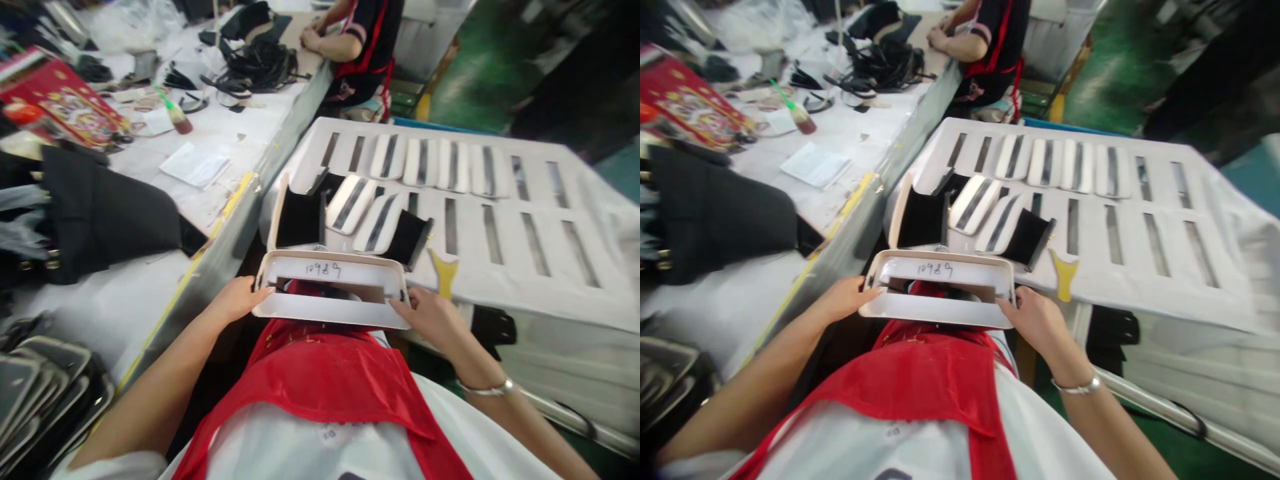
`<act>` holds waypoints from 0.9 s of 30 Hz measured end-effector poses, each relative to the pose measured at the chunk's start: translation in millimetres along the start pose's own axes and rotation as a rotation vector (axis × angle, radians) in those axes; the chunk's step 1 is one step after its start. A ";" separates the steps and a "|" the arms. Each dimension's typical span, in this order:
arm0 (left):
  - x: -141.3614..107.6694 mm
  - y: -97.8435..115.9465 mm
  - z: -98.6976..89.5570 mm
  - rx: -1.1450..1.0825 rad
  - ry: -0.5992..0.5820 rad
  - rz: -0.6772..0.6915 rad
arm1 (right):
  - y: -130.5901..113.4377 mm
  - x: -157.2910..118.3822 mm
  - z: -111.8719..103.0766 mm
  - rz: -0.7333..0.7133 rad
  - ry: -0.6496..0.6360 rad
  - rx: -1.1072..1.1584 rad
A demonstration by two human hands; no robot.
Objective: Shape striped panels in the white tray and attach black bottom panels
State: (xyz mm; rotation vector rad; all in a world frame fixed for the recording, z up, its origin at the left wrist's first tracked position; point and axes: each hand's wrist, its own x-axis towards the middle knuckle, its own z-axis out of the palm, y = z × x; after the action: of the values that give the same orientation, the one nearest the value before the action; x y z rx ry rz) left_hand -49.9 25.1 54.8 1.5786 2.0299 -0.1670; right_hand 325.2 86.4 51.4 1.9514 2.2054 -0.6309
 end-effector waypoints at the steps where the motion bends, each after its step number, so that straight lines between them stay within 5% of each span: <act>1: -0.9 0.5 0.6 0.025 -0.008 -0.029 | -0.5 -3.5 -0.7 -0.001 0.017 0.034; 7: 9.8 -2.0 5.8 0.275 -0.039 -0.051 | 0.5 -8.1 1.1 0.029 0.059 0.125; 15: 9.8 2.9 4.7 0.363 -0.084 -0.107 | -2.5 -4.4 -4.0 0.022 -0.013 -0.061; 27: 25.4 12.3 -10.8 0.295 -0.117 -0.076 | -15.7 58.0 -24.3 -0.159 -0.101 -0.345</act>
State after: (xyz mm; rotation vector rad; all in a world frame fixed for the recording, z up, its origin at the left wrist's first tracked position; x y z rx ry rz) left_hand -46.2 55.1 54.2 1.6205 2.0453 -0.5974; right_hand 305.2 147.8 55.6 1.5546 2.2439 -0.3296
